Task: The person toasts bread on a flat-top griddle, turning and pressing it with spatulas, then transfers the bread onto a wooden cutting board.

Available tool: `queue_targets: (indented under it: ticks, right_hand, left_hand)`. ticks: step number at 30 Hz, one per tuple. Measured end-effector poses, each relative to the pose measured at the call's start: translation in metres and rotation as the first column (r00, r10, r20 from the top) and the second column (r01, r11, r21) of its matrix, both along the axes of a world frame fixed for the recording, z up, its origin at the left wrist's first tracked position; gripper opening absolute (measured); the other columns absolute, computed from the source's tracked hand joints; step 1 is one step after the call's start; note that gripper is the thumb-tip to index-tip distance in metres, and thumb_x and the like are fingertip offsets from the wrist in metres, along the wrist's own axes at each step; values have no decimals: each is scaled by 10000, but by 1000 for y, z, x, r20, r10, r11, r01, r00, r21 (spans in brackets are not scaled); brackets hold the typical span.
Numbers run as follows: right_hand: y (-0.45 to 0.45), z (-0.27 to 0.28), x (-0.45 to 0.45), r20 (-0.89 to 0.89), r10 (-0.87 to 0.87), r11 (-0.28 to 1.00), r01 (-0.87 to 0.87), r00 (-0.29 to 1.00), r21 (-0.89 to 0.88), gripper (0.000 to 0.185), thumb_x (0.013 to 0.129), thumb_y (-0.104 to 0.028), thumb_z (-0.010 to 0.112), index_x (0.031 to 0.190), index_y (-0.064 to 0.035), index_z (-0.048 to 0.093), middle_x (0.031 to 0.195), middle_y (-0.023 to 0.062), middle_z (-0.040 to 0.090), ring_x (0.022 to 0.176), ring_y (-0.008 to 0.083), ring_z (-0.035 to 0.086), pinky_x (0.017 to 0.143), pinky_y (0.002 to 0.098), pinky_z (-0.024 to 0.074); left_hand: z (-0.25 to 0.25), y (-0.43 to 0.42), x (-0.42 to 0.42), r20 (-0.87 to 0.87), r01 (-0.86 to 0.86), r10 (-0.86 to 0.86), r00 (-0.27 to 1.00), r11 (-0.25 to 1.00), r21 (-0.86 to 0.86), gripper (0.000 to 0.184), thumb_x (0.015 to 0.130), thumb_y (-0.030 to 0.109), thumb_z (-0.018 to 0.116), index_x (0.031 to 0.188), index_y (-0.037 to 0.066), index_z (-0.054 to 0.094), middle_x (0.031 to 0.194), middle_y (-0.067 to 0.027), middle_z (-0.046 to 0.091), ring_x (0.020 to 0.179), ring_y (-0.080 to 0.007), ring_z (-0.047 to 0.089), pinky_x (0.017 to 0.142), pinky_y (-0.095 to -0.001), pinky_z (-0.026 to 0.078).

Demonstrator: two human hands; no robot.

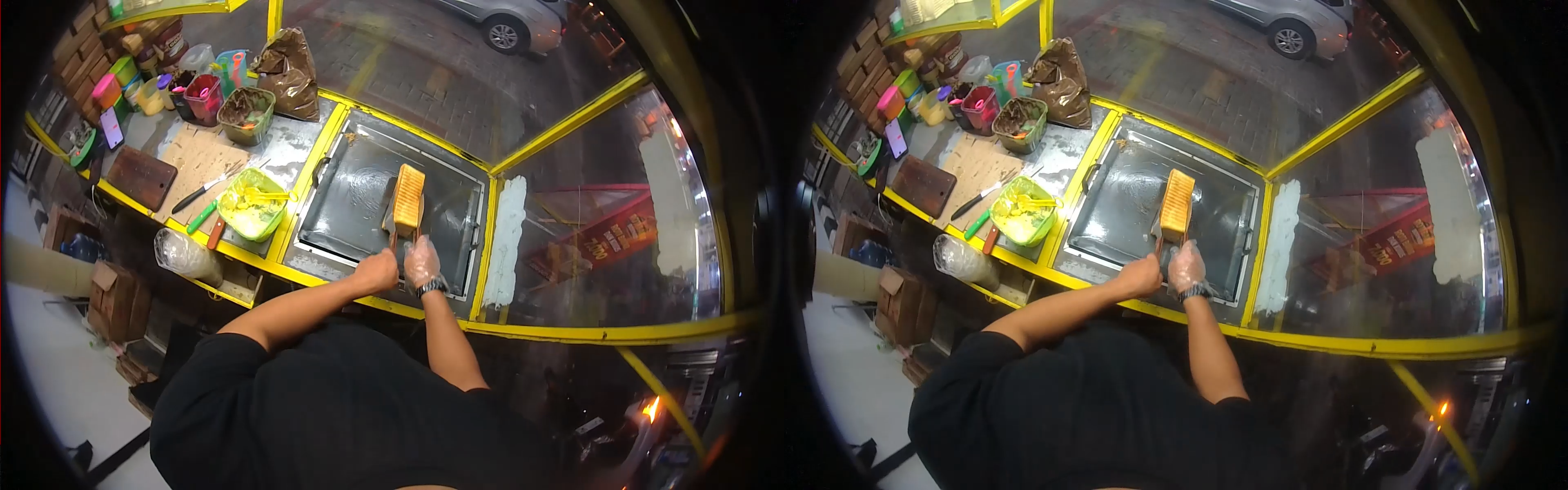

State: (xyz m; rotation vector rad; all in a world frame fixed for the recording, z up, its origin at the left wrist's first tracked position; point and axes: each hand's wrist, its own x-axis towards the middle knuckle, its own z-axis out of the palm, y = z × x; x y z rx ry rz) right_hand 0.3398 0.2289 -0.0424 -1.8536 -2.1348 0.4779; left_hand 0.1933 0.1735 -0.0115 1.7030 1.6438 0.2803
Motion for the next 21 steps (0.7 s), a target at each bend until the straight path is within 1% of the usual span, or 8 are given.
queue_targets:
  ticks: [4, 6, 12, 15, 18, 19, 20, 21]
  right_hand:
    - [17, 22, -16, -10, -85, 990, 83, 996, -115, 303, 869, -158, 600, 1075, 59, 556, 1047, 282, 622, 1013, 438, 606, 904, 468, 489]
    - [14, 13, -16, -14, -95, 991, 93, 995, -95, 319, 881, -193, 607, 1072, 59, 561, 1057, 286, 622, 1016, 440, 606, 906, 478, 486]
    - [2, -7, -12, -75, -113, 994, 113, 991, -2, 384, 904, -253, 606, 1100, 74, 557, 1086, 300, 621, 1047, 449, 590, 934, 490, 467]
    - [-14, 3, 1, -36, -138, 987, 141, 990, 73, 319, 889, -222, 618, 1051, 53, 614, 999, 277, 664, 942, 435, 637, 821, 472, 501]
    - [-15, -12, 52, -207, -291, 952, 261, 934, -158, 263, 885, -236, 648, 908, 26, 651, 770, 170, 641, 646, 278, 639, 595, 385, 496]
    - [-14, -17, 69, -330, -405, 904, 320, 853, -282, 232, 886, -227, 651, 881, 6, 659, 704, 115, 602, 565, 210, 573, 521, 348, 437]
    - [-15, -20, 84, -428, -517, 843, 351, 742, -408, 206, 888, -217, 654, 853, -15, 668, 638, 59, 563, 484, 142, 508, 448, 311, 378]
    - [-16, 11, 87, -380, -646, 706, 329, 662, -628, 179, 897, -212, 651, 868, -36, 665, 610, 11, 522, 471, 104, 457, 426, 283, 337]
  left_hand:
    - [-1, 13, -10, -69, 62, -59, 996, 997, 42, 348, 862, 194, 560, 1027, -110, 520, 951, -319, 671, 919, -451, 676, 829, -510, 529]
    - [-3, 10, -13, -79, 97, -94, 992, 994, 39, 355, 861, 199, 563, 1027, -113, 523, 964, -316, 671, 932, -442, 678, 838, -507, 530]
    - [-21, -6, -29, 100, 53, -55, 993, 998, 23, 408, 855, 188, 542, 1091, -142, 507, 1006, -356, 642, 982, -474, 642, 890, -512, 502]
    - [-26, -22, -57, 210, -1, -40, 977, 981, 193, 406, 859, 190, 529, 1131, -110, 503, 1000, -361, 632, 978, -501, 615, 909, -537, 469]
    - [-42, -26, -82, 212, -72, 26, 977, 975, 212, 395, 869, 195, 528, 1162, -68, 505, 989, -350, 635, 981, -511, 601, 915, -553, 448]
    - [-23, -26, -88, 141, -105, 89, 986, 988, 111, 387, 877, 200, 532, 1166, -56, 503, 976, -340, 641, 978, -510, 602, 906, -554, 452]
    - [-20, -19, -90, 114, -102, 91, 989, 990, 94, 387, 876, 201, 537, 1162, -58, 503, 978, -343, 641, 983, -508, 602, 907, -553, 453]
    - [-17, -11, -92, 85, -99, 93, 992, 992, 78, 388, 875, 202, 543, 1157, -61, 502, 980, -345, 640, 987, -506, 602, 908, -551, 454]
